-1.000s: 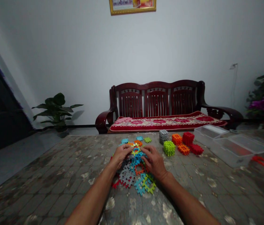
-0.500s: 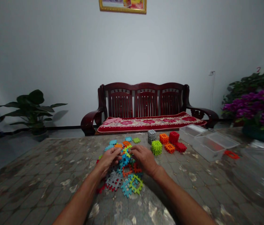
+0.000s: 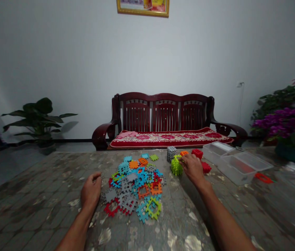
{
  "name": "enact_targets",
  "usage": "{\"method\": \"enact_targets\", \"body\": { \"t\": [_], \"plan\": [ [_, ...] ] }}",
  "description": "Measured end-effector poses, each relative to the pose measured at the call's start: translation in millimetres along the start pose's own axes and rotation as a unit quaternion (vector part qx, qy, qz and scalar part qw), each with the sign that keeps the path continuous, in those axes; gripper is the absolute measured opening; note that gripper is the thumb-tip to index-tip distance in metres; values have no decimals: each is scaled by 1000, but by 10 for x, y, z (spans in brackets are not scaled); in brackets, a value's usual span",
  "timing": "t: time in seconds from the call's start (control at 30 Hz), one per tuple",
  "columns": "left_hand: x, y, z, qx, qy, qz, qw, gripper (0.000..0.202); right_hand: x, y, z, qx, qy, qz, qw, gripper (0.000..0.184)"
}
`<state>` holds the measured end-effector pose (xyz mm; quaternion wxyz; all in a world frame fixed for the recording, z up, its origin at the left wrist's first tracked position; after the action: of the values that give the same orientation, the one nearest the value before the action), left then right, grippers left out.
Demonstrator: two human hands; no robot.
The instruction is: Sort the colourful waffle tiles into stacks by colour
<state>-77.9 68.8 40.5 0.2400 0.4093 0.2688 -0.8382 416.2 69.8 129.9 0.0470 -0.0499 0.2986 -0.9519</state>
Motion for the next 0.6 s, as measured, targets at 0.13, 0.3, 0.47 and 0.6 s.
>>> {"method": "enact_targets", "body": {
  "t": [0.13,0.3,0.47,0.6],
  "plan": [
    [-17,-15,-48,16,-36,-9,999,28,66,-20,-73,38,13,4,999,14],
    [2,-29,-100,33,-66,-20,997,31,67,-23,-129,48,19,10,999,14],
    [-25,-3,-100,39,-64,-28,997,30,65,4,-113,14,-13,26,999,14],
    [-49,19,-85,40,-74,-25,996,30,33,14,-58,-19,-46,17,999,18]
  ]
}}
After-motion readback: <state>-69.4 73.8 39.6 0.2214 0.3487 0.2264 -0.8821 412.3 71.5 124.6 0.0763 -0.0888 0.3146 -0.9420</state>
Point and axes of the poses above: each hand's wrist, its own y-axis away from the middle knuckle, its own z-axis out of the back of the hand, x = y × z, the point moved 10 cm from there along -y, towards the middle knuckle, and after that the axes turned 4 degrees about -x, right-handed, at the moved point
